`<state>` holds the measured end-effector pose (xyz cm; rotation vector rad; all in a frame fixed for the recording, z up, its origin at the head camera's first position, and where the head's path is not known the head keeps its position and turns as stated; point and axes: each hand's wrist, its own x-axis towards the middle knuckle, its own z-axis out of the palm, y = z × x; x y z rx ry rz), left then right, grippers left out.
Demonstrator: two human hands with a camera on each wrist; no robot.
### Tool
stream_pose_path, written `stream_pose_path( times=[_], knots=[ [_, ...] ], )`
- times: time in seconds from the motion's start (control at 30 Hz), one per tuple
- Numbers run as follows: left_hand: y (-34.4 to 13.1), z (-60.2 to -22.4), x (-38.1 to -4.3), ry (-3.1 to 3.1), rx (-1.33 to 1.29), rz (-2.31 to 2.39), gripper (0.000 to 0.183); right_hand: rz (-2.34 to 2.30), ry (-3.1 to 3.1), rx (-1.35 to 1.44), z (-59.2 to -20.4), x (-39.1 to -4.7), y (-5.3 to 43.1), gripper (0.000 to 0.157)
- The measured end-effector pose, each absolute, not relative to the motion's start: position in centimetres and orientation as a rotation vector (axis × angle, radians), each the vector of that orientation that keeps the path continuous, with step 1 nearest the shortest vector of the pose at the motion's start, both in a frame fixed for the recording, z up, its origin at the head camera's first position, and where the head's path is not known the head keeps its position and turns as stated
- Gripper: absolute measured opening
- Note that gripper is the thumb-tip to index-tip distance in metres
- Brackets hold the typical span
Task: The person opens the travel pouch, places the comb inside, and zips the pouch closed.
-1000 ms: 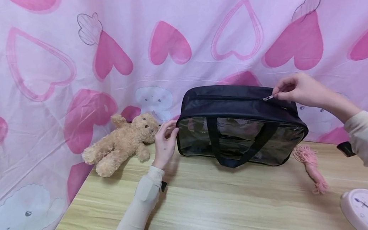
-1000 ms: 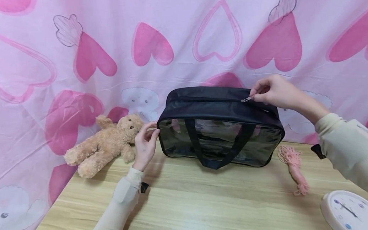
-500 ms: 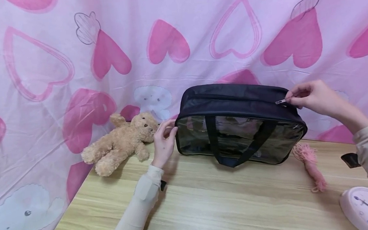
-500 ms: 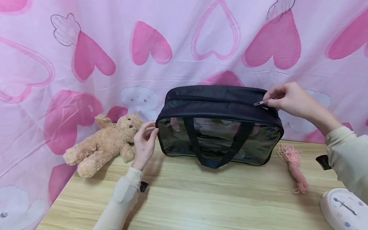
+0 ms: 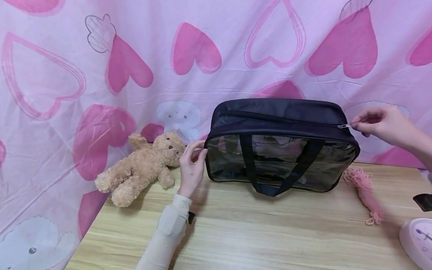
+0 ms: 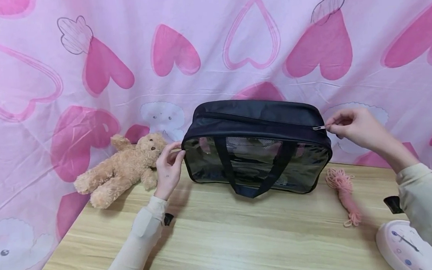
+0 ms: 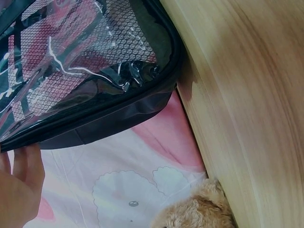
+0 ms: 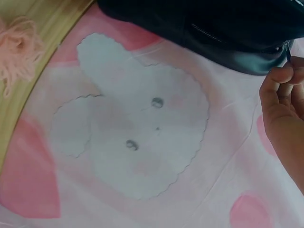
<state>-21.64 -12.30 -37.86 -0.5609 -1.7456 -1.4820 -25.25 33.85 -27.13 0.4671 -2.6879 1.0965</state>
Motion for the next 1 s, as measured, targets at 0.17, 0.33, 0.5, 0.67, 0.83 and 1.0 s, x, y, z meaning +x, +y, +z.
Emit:
stream_pose_path(
  times=[0.17, 0.33, 0.5, 0.67, 0.83, 1.0],
  knots=[
    [-12.4, -37.9, -21.8, -1.749, -0.562, -1.475, 0.023, 1.136, -2.665, 0.464, -28.3, -24.8, 35.5, 0.009],
    [-12.3, -37.9, -22.0, -1.752, -0.571, -1.474, 0.023, 1.162, -2.691, 0.406, -29.9, -24.5, 37.1, 0.009],
    [-12.1, -38.1, -22.0, -1.755, -0.566, -1.485, 0.022, 1.176, -2.710, 0.374, -31.8, -24.4, 38.6, 0.006],
    [-12.2, -38.1, -21.9, -1.758, -0.554, -1.480, 0.022, 1.306, -2.714, 0.419, -33.9, -24.6, 39.3, 0.010],
    [-12.3, -38.2, -21.8, -1.768, -0.554, -1.478, 0.022, 1.373, -2.742, 0.337, -35.3, -24.7, 39.4, 0.017],
    [-12.3, -38.0, -21.8, -1.763, -0.550, -1.468, 0.022, 1.432, -2.723, 0.325, -36.3, -25.0, 39.1, 0.018]
  ],
)
